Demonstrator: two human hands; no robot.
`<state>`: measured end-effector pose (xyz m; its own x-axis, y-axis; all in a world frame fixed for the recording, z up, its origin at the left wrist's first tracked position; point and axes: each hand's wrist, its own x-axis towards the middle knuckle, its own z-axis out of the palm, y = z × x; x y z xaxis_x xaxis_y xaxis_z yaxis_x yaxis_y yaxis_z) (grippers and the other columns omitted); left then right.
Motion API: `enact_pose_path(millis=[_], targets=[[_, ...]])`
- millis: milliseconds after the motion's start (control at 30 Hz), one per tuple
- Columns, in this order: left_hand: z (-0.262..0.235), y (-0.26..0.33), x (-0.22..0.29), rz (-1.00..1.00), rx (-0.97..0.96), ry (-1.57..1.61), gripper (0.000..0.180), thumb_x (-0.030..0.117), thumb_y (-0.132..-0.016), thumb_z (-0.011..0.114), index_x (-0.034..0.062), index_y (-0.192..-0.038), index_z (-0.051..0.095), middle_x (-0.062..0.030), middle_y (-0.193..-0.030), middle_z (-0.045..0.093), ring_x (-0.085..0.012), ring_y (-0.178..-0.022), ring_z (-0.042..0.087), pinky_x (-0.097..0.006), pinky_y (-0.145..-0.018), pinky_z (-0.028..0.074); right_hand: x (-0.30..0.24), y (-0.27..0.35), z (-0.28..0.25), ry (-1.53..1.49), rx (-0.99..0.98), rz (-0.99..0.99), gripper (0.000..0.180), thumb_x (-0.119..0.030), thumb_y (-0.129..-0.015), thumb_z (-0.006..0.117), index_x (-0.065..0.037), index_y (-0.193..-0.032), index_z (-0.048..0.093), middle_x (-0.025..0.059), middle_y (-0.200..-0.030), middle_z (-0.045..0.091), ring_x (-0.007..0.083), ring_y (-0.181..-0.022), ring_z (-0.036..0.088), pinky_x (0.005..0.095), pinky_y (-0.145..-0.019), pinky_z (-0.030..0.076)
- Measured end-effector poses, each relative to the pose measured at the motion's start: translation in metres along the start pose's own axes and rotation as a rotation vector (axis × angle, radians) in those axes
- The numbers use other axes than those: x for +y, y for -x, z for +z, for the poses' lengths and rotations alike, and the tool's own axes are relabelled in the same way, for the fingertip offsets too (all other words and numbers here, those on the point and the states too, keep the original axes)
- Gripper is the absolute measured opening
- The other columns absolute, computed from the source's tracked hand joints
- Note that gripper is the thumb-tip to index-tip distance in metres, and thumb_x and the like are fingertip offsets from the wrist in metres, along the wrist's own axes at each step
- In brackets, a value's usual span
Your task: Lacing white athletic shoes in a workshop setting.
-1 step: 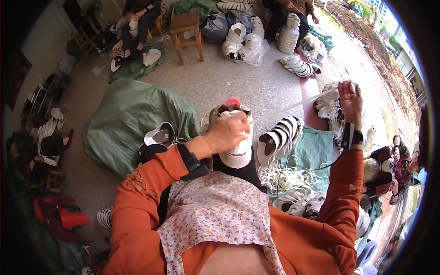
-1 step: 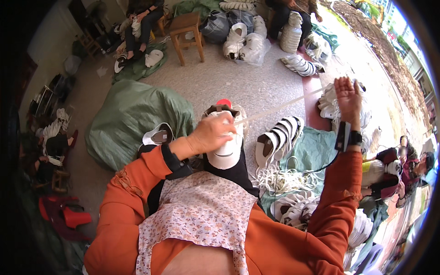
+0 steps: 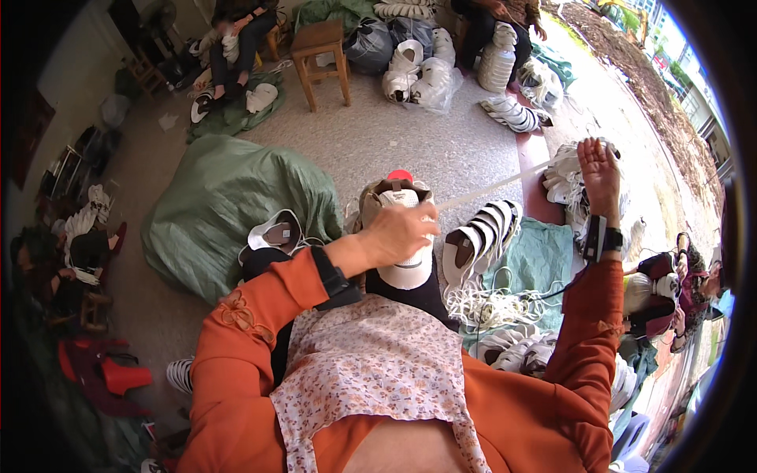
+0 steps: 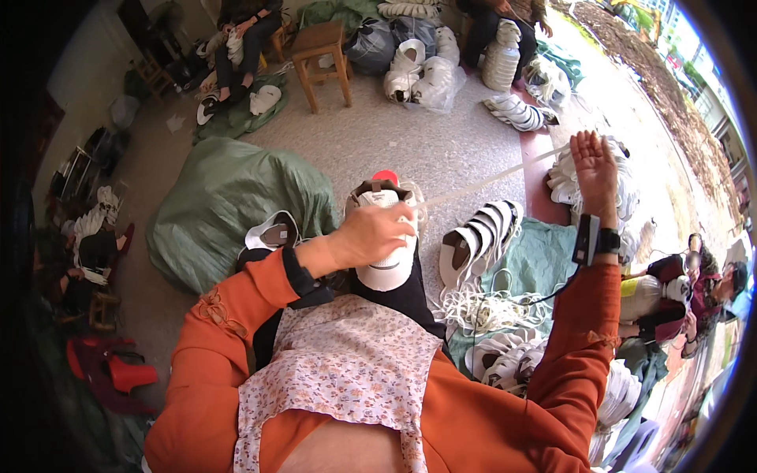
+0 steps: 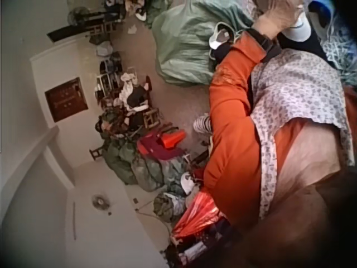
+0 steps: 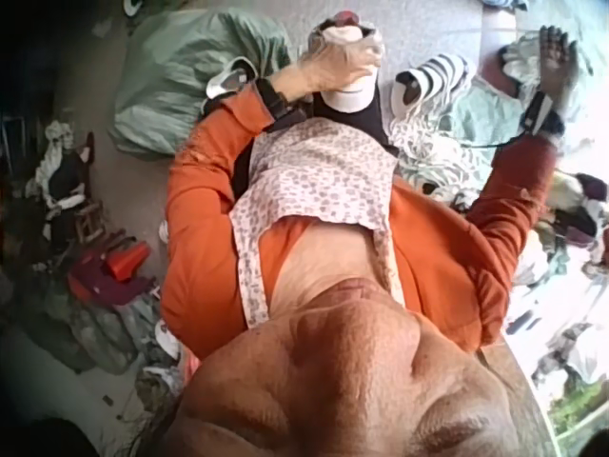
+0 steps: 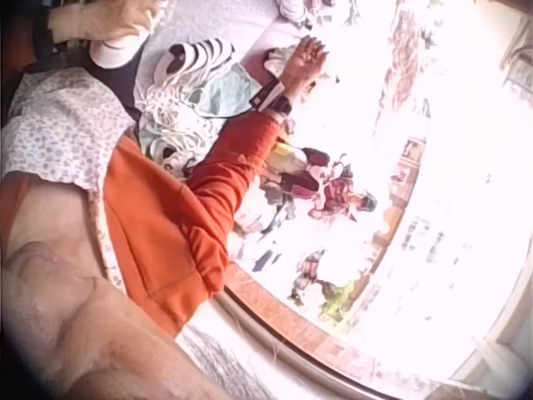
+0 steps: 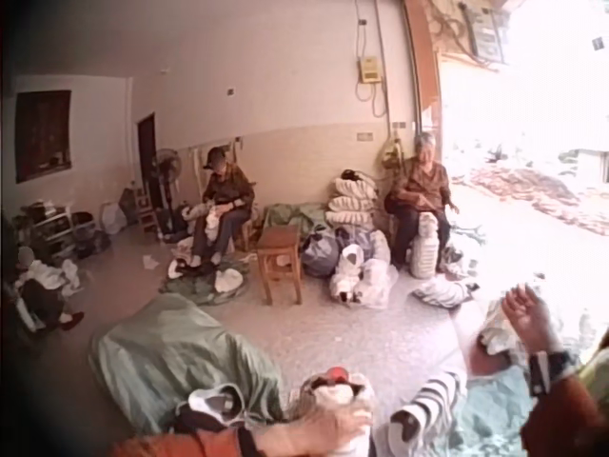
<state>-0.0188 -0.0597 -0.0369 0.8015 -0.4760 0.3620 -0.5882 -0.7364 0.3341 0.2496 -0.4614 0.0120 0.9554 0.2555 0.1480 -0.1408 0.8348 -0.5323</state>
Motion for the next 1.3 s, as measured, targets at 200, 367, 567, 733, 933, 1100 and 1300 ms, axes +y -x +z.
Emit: enact_pose_path(millis=[200, 367, 567, 733, 933, 1100, 1300], targets=[[0.026, -0.019, 0.013, -0.005, -0.334, -0.307, 0.034, 0.011, -0.078, 0.062, 0.0017, -0.11, 0.056, -0.0104, -0.103, 0.059, -0.027, -0.08, 0.068, -0.039, -0.066, 0.054, 0.015, 0.03, 0.02, 0.372, 0.083, -0.172, 0.029, -0.005, -0.095, 0.056, 0.008, -0.12, 0.05, 0.0157, -0.118, 0.06, 0.0257, -0.111, 0.06, 0.0377, -0.103, 0.047], [0.033, -0.016, 0.02, 0.059, -0.376, -0.399, 0.025, 0.011, -0.08, 0.059, 0.0012, -0.103, 0.059, -0.011, -0.098, 0.06, -0.0257, -0.076, 0.069, -0.037, -0.06, 0.054, -0.009, 0.034, -0.018, 0.15, 0.219, -0.145, 0.03, -0.006, -0.094, 0.057, 0.008, -0.12, 0.053, 0.0174, -0.119, 0.061, 0.0248, -0.113, 0.059, 0.0378, -0.105, 0.046], [0.051, -0.034, 0.032, 0.047, -0.456, -0.558, 0.016, 0.014, -0.078, 0.061, 0.0024, -0.084, 0.07, -0.0098, -0.094, 0.06, -0.0207, -0.074, 0.066, -0.034, -0.054, 0.054, -0.013, 0.041, -0.069, 0.173, 0.196, -0.064, 0.027, -0.004, -0.094, 0.056, 0.006, -0.12, 0.055, 0.0174, -0.12, 0.061, 0.0236, -0.112, 0.06, 0.0344, -0.103, 0.048], [0.063, -0.031, 0.027, 0.063, -0.374, -0.569, 0.018, 0.016, -0.08, 0.06, 0.0031, -0.087, 0.071, -0.0091, -0.089, 0.06, -0.0199, -0.075, 0.064, -0.033, -0.056, 0.053, -0.015, 0.054, -0.077, 0.128, 0.284, 0.004, 0.02, -0.006, -0.095, 0.055, 0.007, -0.11, 0.057, 0.0178, -0.116, 0.063, 0.0239, -0.107, 0.063, 0.0345, -0.098, 0.052], [0.076, -0.029, 0.032, -0.093, -0.372, -0.691, 0.019, 0.017, -0.083, 0.057, 0.0036, -0.093, 0.067, -0.0102, -0.094, 0.058, -0.0188, -0.08, 0.064, -0.033, -0.056, 0.053, -0.011, 0.061, -0.082, 0.086, 0.284, 0.024, 0.019, -0.004, -0.095, 0.054, 0.007, -0.11, 0.057, 0.0171, -0.11, 0.066, 0.0236, -0.101, 0.065, 0.0335, -0.093, 0.055], [0.065, -0.034, 0.034, -0.127, -0.41, -0.545, 0.022, 0.017, -0.087, 0.055, 0.001, -0.098, 0.064, -0.0129, -0.099, 0.058, -0.0264, -0.084, 0.065, -0.041, -0.061, 0.053, -0.012, 0.059, -0.086, 0.061, 0.39, 0.022, 0.014, -0.003, -0.092, 0.058, 0.005, -0.104, 0.06, 0.0161, -0.104, 0.068, 0.0229, -0.094, 0.068, 0.0321, -0.085, 0.058], [-0.006, -0.021, 0.019, -0.292, -0.218, 0.845, 0.026, 0.013, -0.091, 0.059, 0.0082, -0.115, 0.051, -0.0017, -0.083, 0.057, -0.0133, -0.076, 0.058, -0.031, -0.068, 0.046, -0.008, 0.062, -0.109, 0.078, 0.382, -0.015, 0.013, -0.005, -0.094, 0.057, 0.003, -0.103, 0.059, 0.0159, -0.104, 0.068, 0.0239, -0.095, 0.067, 0.0356, -0.091, 0.055]])
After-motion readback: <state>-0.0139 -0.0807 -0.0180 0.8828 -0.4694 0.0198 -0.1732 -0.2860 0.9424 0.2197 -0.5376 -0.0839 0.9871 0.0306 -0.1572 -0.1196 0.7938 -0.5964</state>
